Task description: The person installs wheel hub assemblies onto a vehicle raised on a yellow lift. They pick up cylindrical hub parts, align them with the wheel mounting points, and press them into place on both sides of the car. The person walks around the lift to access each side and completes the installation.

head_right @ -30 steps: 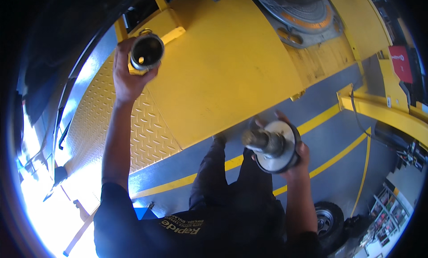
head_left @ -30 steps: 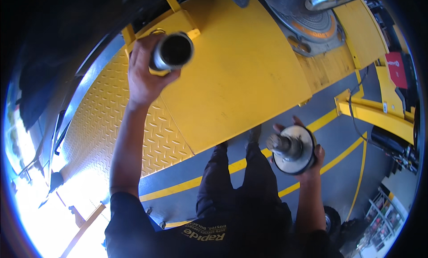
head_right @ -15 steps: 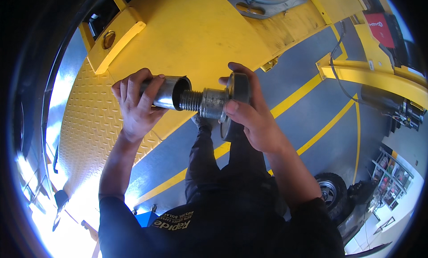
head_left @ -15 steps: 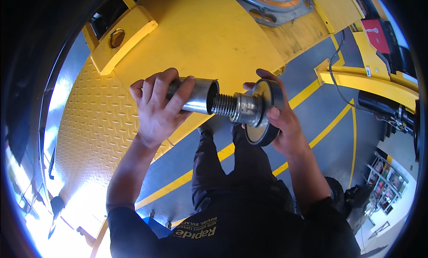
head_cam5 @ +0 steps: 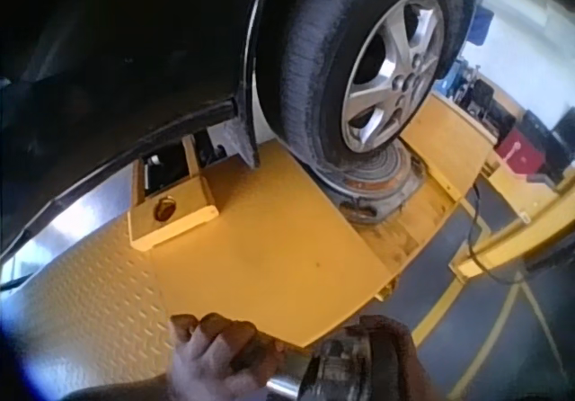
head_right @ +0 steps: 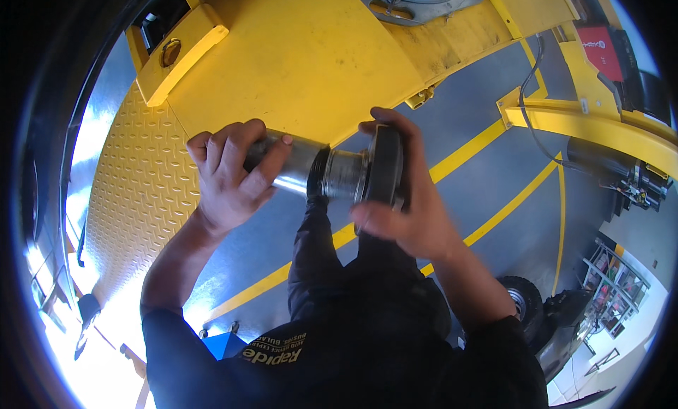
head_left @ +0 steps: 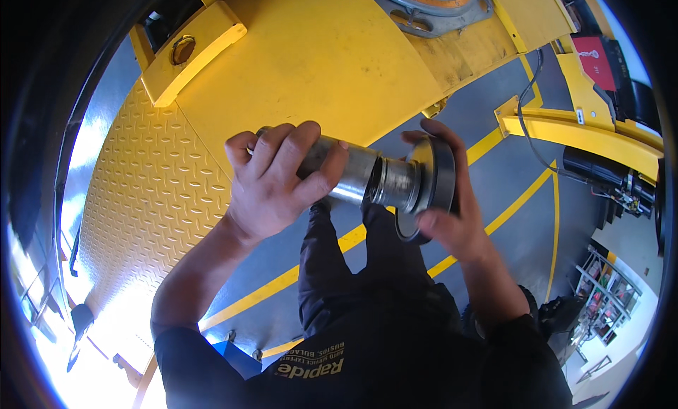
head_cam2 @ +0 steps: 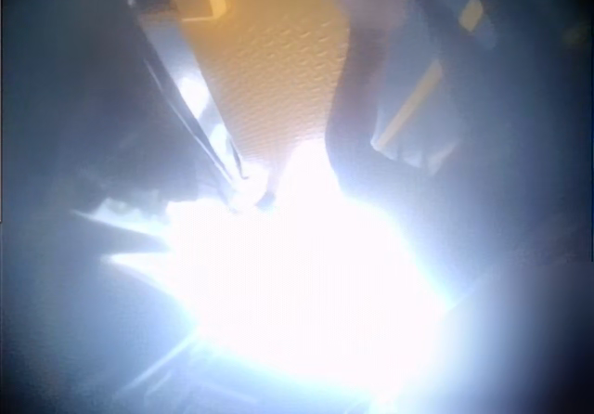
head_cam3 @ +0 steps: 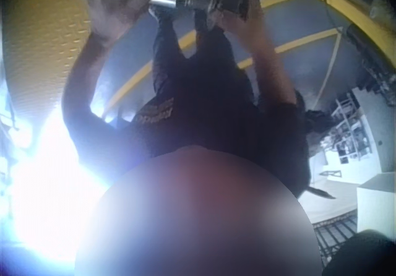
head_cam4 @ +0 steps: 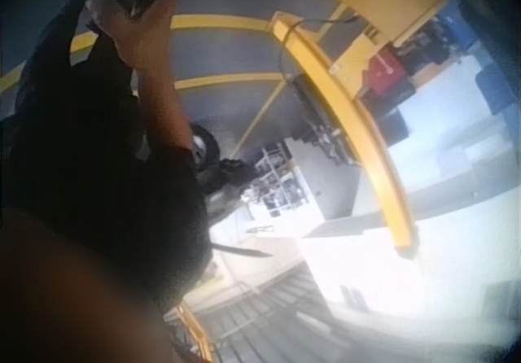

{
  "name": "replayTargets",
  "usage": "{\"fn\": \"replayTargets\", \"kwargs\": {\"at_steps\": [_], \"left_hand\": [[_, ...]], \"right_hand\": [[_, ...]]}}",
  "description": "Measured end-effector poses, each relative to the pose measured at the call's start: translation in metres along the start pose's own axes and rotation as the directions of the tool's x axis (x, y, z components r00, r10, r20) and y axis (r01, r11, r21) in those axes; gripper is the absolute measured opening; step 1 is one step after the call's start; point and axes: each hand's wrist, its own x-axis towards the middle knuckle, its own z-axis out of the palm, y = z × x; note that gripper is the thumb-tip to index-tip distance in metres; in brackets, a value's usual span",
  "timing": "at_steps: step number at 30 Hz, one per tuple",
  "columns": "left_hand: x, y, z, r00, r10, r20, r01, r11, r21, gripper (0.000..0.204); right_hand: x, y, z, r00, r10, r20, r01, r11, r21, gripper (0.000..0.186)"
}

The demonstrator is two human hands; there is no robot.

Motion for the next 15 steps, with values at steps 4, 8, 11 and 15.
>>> {"fn": "replayTargets", "kwargs": {"at_steps": [4, 8, 11, 15], "left_hand": [[-0.001, 0.014, -0.004, 0.995, -0.013, -0.103, 0.01, 0.999, -0.032, 0.061], [-0.004, 0.03, -0.012, 0.996, -0.05, -0.076, 0.051, 0.999, 0.008, 0.057], [-0.006, 0.034, -0.01, 0.995, -0.081, -0.057, 0.079, 0.996, -0.038, 0.059], [-0.006, 0.037, 0.001, 0.985, -0.107, -0.135, 0.103, 0.994, -0.034, 0.038]], "right_hand": [[-0.007, 0.003, -0.006, 0.924, -0.354, 0.147, 0.383, 0.875, -0.297, 0.12], [-0.008, 0.005, -0.008, 0.845, -0.502, 0.184, 0.533, 0.764, -0.363, 0.118], [-0.007, 0.003, -0.009, 0.799, -0.551, 0.241, 0.596, 0.673, -0.438, 0.122], [-0.009, -0.002, -0.01, 0.761, -0.564, 0.321, 0.646, 0.611, -0.458, 0.117]]}}
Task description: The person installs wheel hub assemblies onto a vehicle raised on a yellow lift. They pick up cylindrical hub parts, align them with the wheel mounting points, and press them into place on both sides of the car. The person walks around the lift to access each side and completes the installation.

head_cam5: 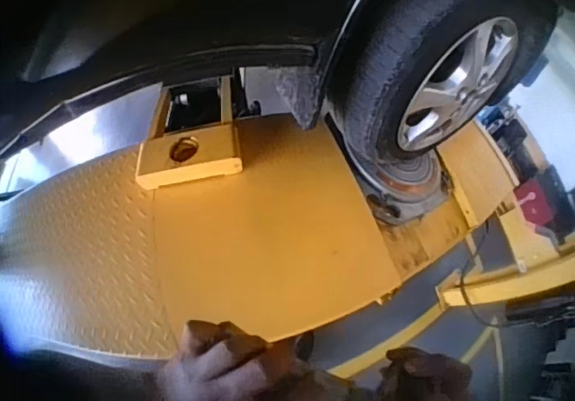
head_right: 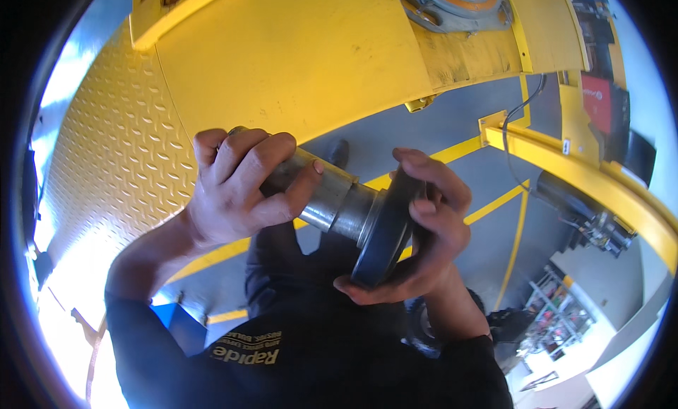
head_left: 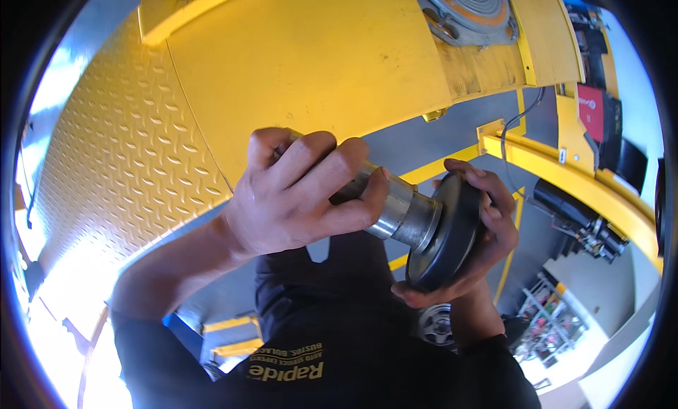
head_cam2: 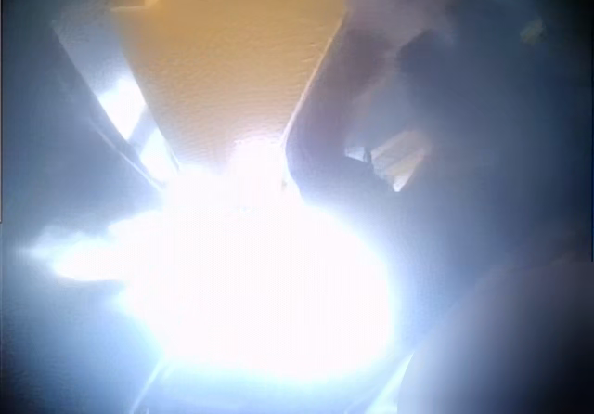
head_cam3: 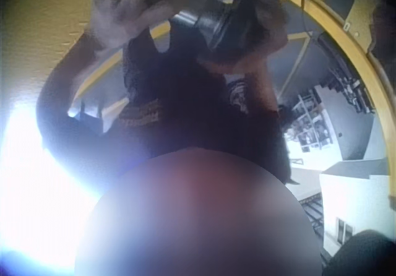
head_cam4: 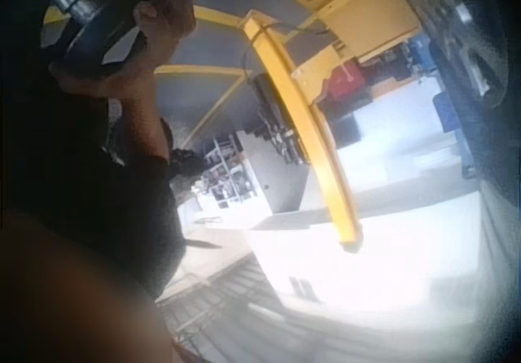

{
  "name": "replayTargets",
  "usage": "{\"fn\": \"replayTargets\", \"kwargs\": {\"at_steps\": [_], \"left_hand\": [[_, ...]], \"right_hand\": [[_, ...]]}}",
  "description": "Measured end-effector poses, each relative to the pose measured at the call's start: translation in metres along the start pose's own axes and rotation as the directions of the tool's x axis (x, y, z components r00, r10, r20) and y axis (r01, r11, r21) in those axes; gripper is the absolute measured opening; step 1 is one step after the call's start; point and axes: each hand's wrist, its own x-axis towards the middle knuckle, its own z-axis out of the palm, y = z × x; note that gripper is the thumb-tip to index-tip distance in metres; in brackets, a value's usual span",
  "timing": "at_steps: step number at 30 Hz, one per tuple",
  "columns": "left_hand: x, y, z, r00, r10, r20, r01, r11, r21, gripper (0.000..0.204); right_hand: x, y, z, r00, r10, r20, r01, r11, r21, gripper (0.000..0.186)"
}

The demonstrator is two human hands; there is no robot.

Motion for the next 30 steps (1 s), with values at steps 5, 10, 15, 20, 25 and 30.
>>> {"fn": "replayTargets", "kwargs": {"at_steps": [5, 10, 15, 20, 25, 30], "left_hand": [[-0.007, 0.016, 0.002, 0.993, -0.106, -0.042, 0.102, 0.991, -0.091, 0.038], [-0.017, 0.022, 0.007, 0.992, -0.09, -0.094, 0.081, 0.992, -0.096, 0.052], [-0.028, 0.019, 0.016, 0.984, -0.153, -0.09, 0.138, 0.979, -0.153, 0.051], [-0.043, 0.019, 0.019, 0.979, -0.179, -0.096, 0.156, 0.966, -0.204, 0.056], [-0.047, 0.01, 0.027, 0.97, -0.238, 0.044, 0.24, 0.923, -0.301, 0.042], [-0.045, 0.005, 0.031, 0.945, -0.239, 0.224, 0.307, 0.883, -0.355, 0.035]], "right_hand": [[0.0, -0.008, -0.006, 0.998, -0.003, 0.058, 0.006, 0.998, -0.064, 0.092], [0.005, -0.015, -0.011, 0.996, 0.002, 0.093, 0.01, 0.991, -0.134, 0.095], [0.007, -0.033, -0.003, 0.975, 0.126, 0.186, -0.079, 0.967, -0.241, 0.1], [0.01, -0.039, 0.006, 0.942, 0.217, 0.257, -0.145, 0.951, -0.274, 0.098], [0.021, -0.031, 0.017, 0.947, 0.178, 0.266, -0.072, 0.929, -0.364, 0.102], [0.035, -0.02, 0.022, 0.947, 0.063, 0.316, 0.065, 0.922, -0.381, 0.099]]}}
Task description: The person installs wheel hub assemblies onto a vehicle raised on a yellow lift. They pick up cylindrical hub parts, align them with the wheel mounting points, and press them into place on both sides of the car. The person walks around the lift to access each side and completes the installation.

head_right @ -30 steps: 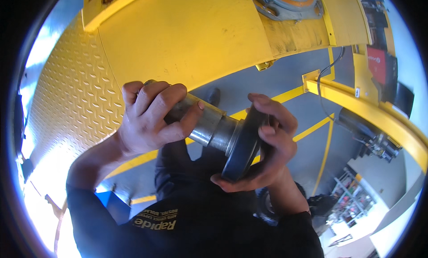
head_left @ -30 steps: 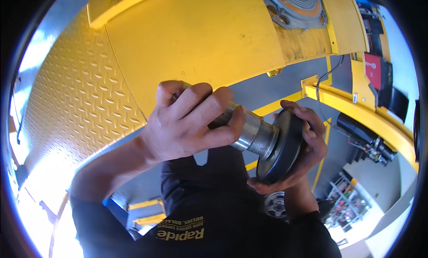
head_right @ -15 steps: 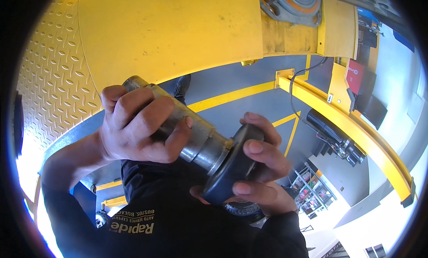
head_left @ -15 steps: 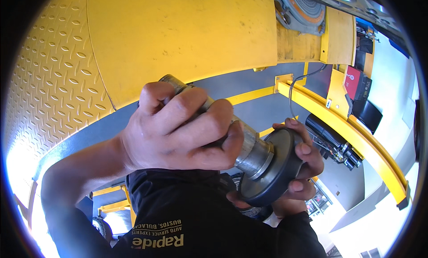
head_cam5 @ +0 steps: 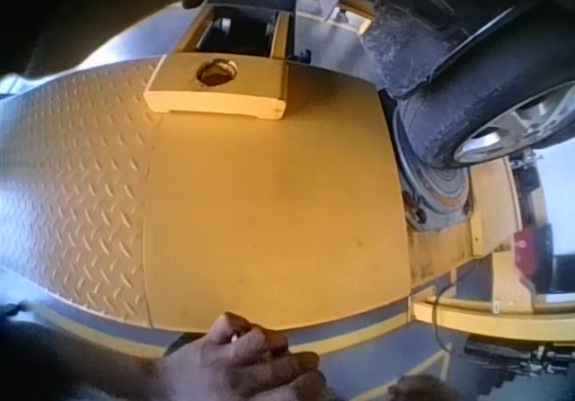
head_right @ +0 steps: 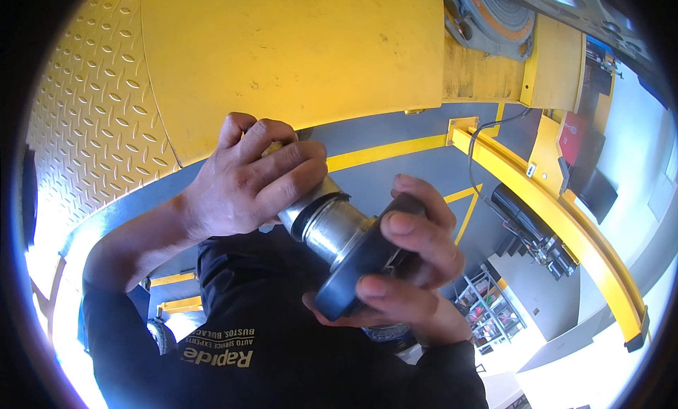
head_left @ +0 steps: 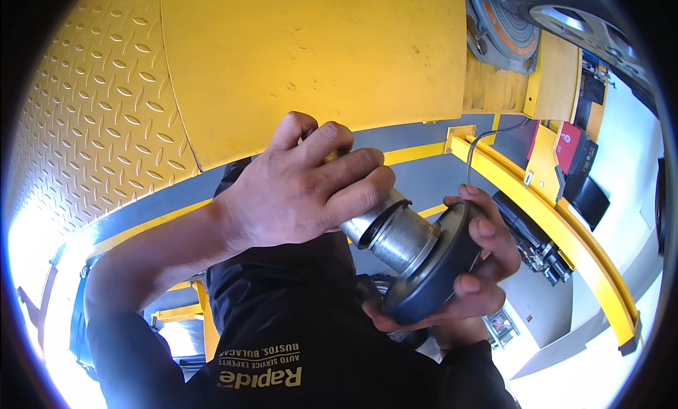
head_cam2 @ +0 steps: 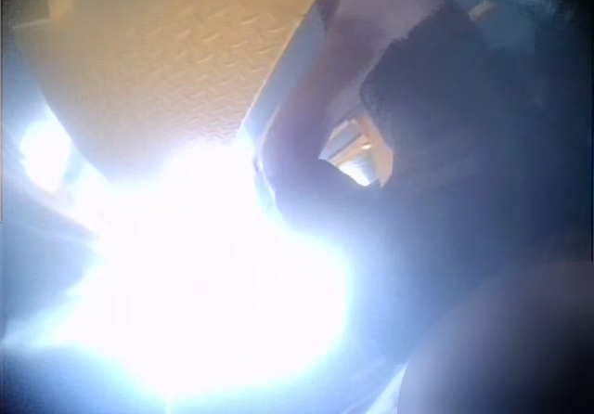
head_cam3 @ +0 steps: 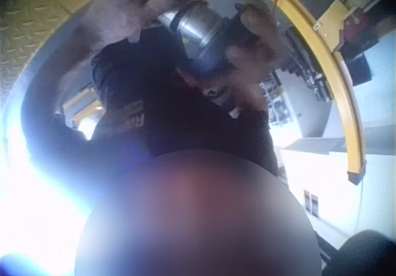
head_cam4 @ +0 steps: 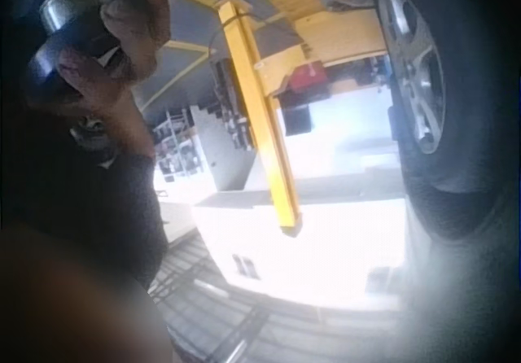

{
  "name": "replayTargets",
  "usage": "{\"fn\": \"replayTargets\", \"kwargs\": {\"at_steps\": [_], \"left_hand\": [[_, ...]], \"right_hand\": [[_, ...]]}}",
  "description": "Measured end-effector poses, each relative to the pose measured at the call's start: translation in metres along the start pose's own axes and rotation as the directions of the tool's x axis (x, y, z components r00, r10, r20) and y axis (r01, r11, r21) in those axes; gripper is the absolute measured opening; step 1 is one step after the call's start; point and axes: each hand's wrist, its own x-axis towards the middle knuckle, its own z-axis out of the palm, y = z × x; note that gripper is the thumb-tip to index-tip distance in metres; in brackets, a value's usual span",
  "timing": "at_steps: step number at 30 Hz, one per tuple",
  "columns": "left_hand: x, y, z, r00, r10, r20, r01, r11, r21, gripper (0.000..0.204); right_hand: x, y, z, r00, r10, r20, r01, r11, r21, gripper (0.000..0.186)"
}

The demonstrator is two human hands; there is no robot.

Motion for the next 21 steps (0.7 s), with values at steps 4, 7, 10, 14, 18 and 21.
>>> {"fn": "replayTargets", "kwargs": {"at_steps": [4, 7, 10, 14, 18, 21], "left_hand": [[0.001, 0.005, 0.0, 0.999, -0.008, -0.032, 0.008, 1.0, -0.005, 0.034], [0.003, 0.012, -0.002, 0.997, -0.045, -0.066, 0.049, 0.997, 0.052, 0.029], [0.004, 0.017, -0.005, 0.993, -0.046, -0.107, 0.053, 0.996, 0.065, 0.038], [0.004, 0.018, -0.006, 0.996, -0.036, -0.083, 0.04, 0.998, 0.054, 0.041], [0.001, 0.017, -0.005, 0.994, -0.034, -0.107, 0.04, 0.998, 0.054, 0.041], [-0.002, 0.02, -0.005, 0.992, -0.063, -0.111, 0.071, 0.995, 0.069, 0.04]], "right_hand": [[0.003, 0.006, 0.01, 0.991, -0.067, -0.117, 0.074, 0.996, 0.058, 0.069], [0.003, 0.006, 0.012, 0.978, -0.096, -0.183, 0.105, 0.994, 0.041, 0.059], [0.001, 0.006, 0.004, 0.988, -0.117, -0.105, 0.116, 0.993, -0.021, 0.064], [-0.001, 0.006, -0.008, 0.993, -0.12, -0.018, 0.12, 0.992, -0.032, 0.073], [-0.002, 0.006, -0.007, 0.991, -0.131, -0.007, 0.131, 0.99, -0.052, 0.077], [-0.002, 0.003, -0.008, 0.995, -0.095, 0.023, 0.096, 0.994, -0.048, 0.081]]}}
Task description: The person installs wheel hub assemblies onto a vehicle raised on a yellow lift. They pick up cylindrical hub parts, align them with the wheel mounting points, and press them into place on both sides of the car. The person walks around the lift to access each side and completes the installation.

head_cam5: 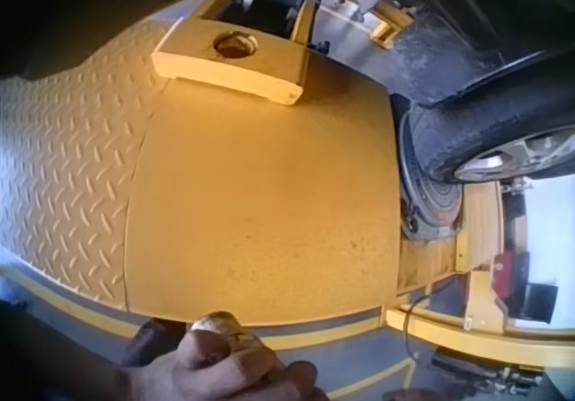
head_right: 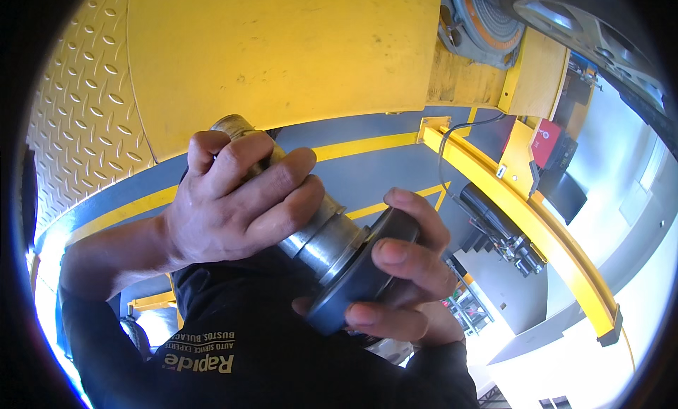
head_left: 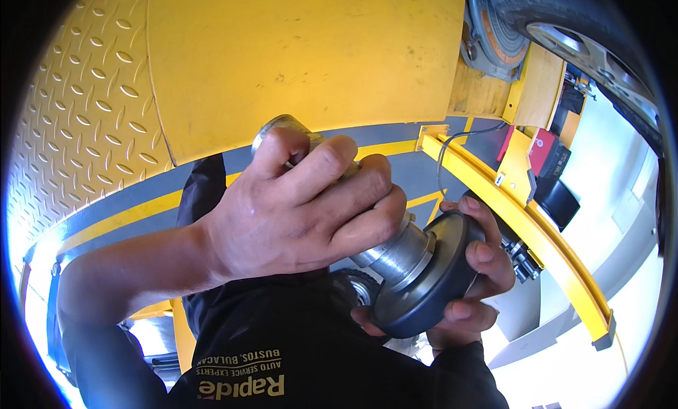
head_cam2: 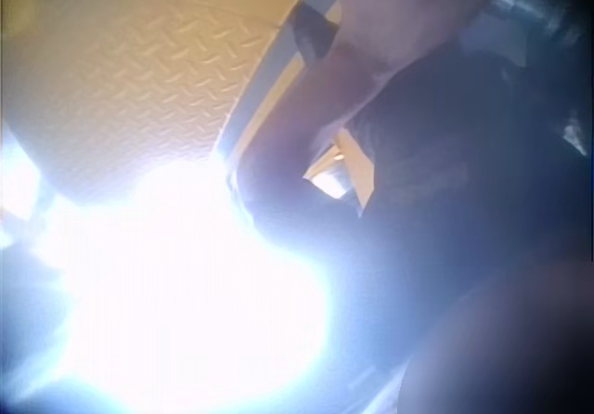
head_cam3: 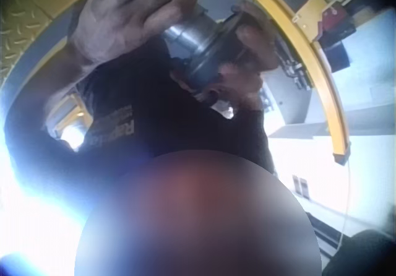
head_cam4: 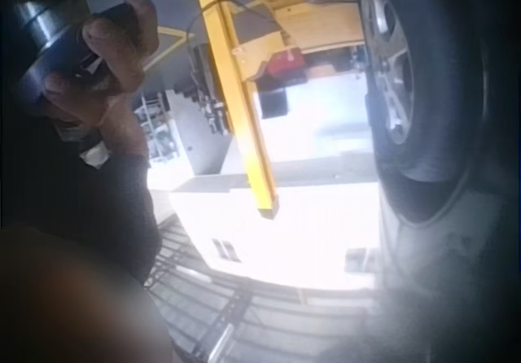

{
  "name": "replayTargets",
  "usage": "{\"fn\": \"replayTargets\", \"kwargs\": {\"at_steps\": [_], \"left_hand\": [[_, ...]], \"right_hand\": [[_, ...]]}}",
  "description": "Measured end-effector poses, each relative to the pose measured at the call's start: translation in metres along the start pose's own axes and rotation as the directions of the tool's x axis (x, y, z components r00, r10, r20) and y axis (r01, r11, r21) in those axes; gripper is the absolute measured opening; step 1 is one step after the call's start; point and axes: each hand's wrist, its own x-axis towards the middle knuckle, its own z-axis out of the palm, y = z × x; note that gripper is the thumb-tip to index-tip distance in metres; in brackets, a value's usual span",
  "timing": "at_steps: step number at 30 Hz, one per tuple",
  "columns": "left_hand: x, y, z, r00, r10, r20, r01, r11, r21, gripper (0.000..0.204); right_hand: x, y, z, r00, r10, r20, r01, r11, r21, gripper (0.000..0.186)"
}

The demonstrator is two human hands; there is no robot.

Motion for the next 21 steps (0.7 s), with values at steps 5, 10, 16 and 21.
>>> {"fn": "replayTargets", "kwargs": {"at_steps": [5, 10, 16, 21], "left_hand": [[-0.006, 0.001, 0.005, 0.996, -0.007, -0.086, 0.007, 1.0, 0.003, 0.036], [-0.007, -0.004, 0.022, 0.985, -0.017, -0.17, 0.017, 1.0, 0.0, 0.035], [-0.009, 0.002, 0.021, 0.97, -0.044, -0.238, 0.021, 0.995, -0.1, 0.032], [-0.006, 0.007, 0.017, 0.975, -0.007, -0.222, -0.027, 0.989, -0.149, 0.031]], "right_hand": [[0.003, -0.011, -0.005, 0.988, 0.125, 0.092, -0.125, 0.992, 0.001, 0.089], [0.005, -0.016, 0.005, 0.989, 0.116, 0.092, -0.104, 0.986, -0.128, 0.106], [0.008, -0.02, 0.003, 0.985, 0.087, 0.151, -0.071, 0.992, -0.107, 0.113], [0.012, -0.019, 0.01, 0.996, 0.018, 0.083, -0.009, 0.994, -0.113, 0.093]]}}
